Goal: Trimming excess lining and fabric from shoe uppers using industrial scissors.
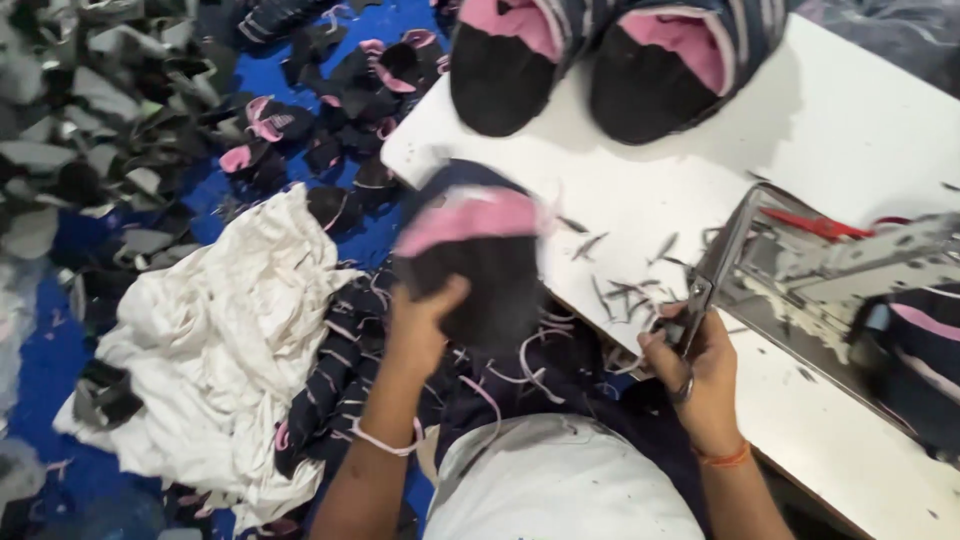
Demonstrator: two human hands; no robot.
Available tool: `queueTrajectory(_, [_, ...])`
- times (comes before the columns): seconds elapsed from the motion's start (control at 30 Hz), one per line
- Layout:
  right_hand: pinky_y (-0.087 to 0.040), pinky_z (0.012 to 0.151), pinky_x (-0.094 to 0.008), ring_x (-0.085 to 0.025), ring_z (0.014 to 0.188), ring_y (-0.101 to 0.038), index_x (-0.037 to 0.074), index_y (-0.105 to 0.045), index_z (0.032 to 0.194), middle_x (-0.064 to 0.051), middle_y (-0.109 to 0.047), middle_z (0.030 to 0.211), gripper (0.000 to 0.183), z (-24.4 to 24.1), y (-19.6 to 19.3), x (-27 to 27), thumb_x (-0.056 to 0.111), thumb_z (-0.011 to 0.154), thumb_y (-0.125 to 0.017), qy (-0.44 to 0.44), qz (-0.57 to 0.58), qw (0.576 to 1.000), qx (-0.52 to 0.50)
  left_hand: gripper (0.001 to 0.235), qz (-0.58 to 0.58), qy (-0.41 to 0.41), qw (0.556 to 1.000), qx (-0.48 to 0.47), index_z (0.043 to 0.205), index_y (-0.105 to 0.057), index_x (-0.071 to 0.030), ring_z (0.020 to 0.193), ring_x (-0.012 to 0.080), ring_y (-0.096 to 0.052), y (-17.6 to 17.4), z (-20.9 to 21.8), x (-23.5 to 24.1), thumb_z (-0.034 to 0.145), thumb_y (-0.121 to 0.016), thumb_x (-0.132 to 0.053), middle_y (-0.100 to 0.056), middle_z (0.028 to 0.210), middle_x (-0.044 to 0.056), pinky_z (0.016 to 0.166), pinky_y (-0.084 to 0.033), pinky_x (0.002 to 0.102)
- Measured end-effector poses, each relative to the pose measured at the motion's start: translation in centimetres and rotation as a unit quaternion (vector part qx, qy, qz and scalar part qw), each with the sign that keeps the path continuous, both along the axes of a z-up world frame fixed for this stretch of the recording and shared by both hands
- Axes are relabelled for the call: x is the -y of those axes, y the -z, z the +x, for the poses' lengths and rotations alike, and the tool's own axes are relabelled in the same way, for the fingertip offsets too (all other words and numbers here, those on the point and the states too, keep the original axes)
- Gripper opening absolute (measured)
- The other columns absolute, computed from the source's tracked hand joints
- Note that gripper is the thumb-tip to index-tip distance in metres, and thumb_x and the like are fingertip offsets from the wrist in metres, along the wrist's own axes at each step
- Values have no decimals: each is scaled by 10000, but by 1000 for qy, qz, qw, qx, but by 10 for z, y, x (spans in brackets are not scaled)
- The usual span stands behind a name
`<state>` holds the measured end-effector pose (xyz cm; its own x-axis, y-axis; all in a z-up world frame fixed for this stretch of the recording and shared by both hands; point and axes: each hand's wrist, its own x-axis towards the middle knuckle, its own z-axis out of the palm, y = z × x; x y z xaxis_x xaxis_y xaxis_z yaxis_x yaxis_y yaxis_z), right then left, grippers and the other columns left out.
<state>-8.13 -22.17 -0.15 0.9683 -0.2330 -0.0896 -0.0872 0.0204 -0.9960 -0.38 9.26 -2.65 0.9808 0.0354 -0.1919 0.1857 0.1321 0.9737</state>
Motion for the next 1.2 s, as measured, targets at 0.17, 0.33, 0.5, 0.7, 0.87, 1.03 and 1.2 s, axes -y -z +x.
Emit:
queueTrajectory(0.17, [-459,572,-273,-143,641,-600,-8,-590,1169,-79,-626,783,324,14,18,6,68,886,-728,-25,-36,996,-72,506,-190,-327,926,14,1269,-603,-8,1011,258,-730,102,6,-112,790,-763,-36,-721,1152,100,849,-632,371])
queueTrajectory(0.33, [-495,623,-285,-150,664,-606,-16,-560,1200,-79,-625,811,299,18,22,12,97,947,-670,-5,13,1000,-18,480,-146,-392,881,-223,1207,-510,-114,914,327,-710,240,11,-184,786,-649,70,-679,1098,168,593,-621,439])
queueTrajectory(0.5, [-498,630,-295,-161,665,-607,-24,-564,1214,-85,-612,798,316,20,26,14,73,931,-667,-9,34,999,-38,443,-207,-328,911,-137,1271,-594,-23,1007,304,-662,277,106,-235,849,-725,-58,-631,1182,151,788,-624,492])
queueTrajectory(0.7, [-502,611,-296,-158,645,-608,-11,-569,1189,-79,-620,777,297,18,29,17,63,916,-662,16,61,997,-47,423,-31,-261,965,-12,1320,-570,-92,1050,274,-685,152,188,-162,947,-761,-156,-656,1217,129,915,-580,419])
queueTrajectory(0.87, [-506,600,-298,-147,630,-610,-4,-575,1185,-68,-612,757,299,19,27,17,51,905,-663,35,102,993,-42,123,315,-201,864,337,1076,-719,21,942,228,-710,64,235,-45,956,-706,-1,-736,1058,111,848,-572,323])
queueTrajectory(1.03, [-511,561,-299,-131,615,-619,-3,-575,1167,-58,-638,733,303,20,30,22,81,898,-686,-10,88,995,-45,872,541,-183,714,404,1366,-526,106,1158,493,-550,56,321,45,715,-941,-300,-492,1343,303,926,-500,527])
queueTrajectory(1.2, [-529,547,-289,-134,599,-624,-14,-580,1178,-55,-635,704,324,17,37,24,104,904,-706,5,79,997,-20,881,559,-206,795,115,1243,-505,40,1188,482,-520,54,321,94,687,-967,-463,-448,1377,262,935,-463,570])
